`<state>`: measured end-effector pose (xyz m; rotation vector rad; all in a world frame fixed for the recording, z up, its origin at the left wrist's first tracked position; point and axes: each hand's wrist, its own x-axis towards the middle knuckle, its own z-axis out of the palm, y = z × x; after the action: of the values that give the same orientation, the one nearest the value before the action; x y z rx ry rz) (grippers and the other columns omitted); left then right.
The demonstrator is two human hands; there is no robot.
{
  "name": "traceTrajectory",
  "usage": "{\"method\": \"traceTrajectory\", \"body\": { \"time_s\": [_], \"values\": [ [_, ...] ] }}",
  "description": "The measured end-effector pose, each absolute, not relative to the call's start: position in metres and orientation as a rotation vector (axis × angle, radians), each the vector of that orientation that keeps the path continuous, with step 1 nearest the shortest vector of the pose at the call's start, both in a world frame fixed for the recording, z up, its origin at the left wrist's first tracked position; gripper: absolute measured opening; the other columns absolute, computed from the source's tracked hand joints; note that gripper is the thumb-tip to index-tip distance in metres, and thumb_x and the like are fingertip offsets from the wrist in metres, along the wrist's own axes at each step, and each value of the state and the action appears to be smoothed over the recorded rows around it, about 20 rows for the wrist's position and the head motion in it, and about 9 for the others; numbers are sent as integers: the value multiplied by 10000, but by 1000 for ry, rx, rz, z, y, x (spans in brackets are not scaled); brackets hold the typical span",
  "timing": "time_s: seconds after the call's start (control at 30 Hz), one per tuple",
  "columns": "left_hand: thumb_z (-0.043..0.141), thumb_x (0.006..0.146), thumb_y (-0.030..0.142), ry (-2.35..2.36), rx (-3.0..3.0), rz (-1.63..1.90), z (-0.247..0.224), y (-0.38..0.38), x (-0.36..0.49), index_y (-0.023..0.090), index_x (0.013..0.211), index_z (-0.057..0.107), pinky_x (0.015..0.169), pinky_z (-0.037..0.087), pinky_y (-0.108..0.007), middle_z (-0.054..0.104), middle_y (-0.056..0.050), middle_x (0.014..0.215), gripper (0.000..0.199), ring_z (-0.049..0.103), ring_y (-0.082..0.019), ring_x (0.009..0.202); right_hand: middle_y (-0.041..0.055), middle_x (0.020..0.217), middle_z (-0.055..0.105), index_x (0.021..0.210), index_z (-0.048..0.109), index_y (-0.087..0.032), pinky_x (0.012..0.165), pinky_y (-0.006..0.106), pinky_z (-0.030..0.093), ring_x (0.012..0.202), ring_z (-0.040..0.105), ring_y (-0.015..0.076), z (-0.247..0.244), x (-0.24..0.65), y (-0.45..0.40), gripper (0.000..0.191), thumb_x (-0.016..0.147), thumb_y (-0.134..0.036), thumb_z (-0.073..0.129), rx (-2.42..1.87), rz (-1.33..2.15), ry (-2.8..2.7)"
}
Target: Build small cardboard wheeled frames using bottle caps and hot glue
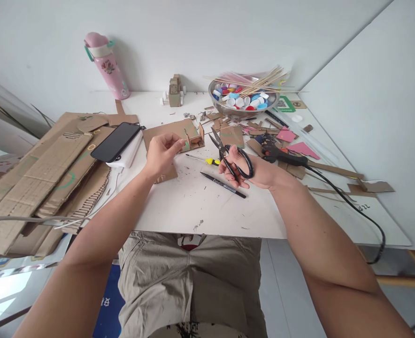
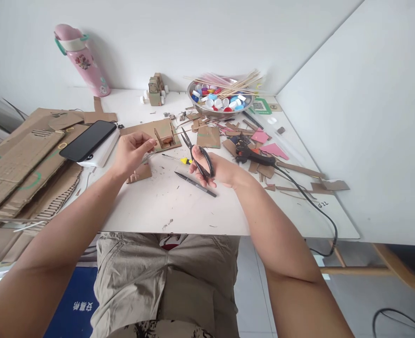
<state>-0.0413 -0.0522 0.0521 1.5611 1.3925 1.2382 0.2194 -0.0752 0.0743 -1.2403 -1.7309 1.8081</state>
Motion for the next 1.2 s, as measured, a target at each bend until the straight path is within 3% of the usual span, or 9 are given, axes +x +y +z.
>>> {"method": "traceTrajectory", "body": {
  "time_s": [0.2,0.47,0.8,0.9,1.03,1.1,1.2],
  "values": [
    [776,851,354,1379,1625,1193,48,-54,-40,204,670,657,601,409,-276,646,3,635,263,561,-147,618,-31,589,453,773,570,-232,316,207,310,478,494,121,72,215,-73,792,890,-1011,488,-1254,1775,-1650],
    [756,823,406,1371,1653,1187,47,-53,-39,219,667,639,584,374,-276,635,5,606,270,511,-144,595,-27,571,495,790,589,-210,345,202,314,425,438,91,73,211,-76,766,980,-942,471,-1330,1744,-1632],
    [757,824,397,1380,1644,1189,47,-54,-39,220,667,645,593,385,-278,621,3,612,261,509,-148,606,-5,560,543,714,554,-225,327,227,255,392,436,82,68,208,-76,803,841,-1017,595,-1276,1683,-1609],
    [760,836,390,1396,1654,1181,49,-55,-39,218,666,639,600,386,-276,605,7,605,271,497,-147,612,-34,520,480,685,568,-223,337,227,243,394,436,86,73,202,-78,707,934,-874,688,-1336,1655,-1534],
    [745,821,414,1383,1655,1168,50,-56,-38,217,674,641,597,367,-278,590,8,609,267,484,-146,617,-40,472,452,614,517,-237,372,235,274,378,441,93,79,193,-81,528,1052,-462,707,-1436,1589,-1498],
    [736,808,425,1376,1652,1174,50,-55,-38,217,673,642,595,355,-280,573,11,602,265,473,-145,618,-38,447,442,584,487,-242,384,238,272,365,436,94,78,191,-82,486,1028,-318,669,-1466,1568,-1518],
    [735,801,425,1370,1648,1184,51,-55,-38,219,665,632,601,359,-283,579,9,605,267,484,-149,623,-50,421,395,543,398,-261,379,240,240,347,402,89,73,189,-82,495,956,-255,672,-1455,1582,-1534]
  ]
}}
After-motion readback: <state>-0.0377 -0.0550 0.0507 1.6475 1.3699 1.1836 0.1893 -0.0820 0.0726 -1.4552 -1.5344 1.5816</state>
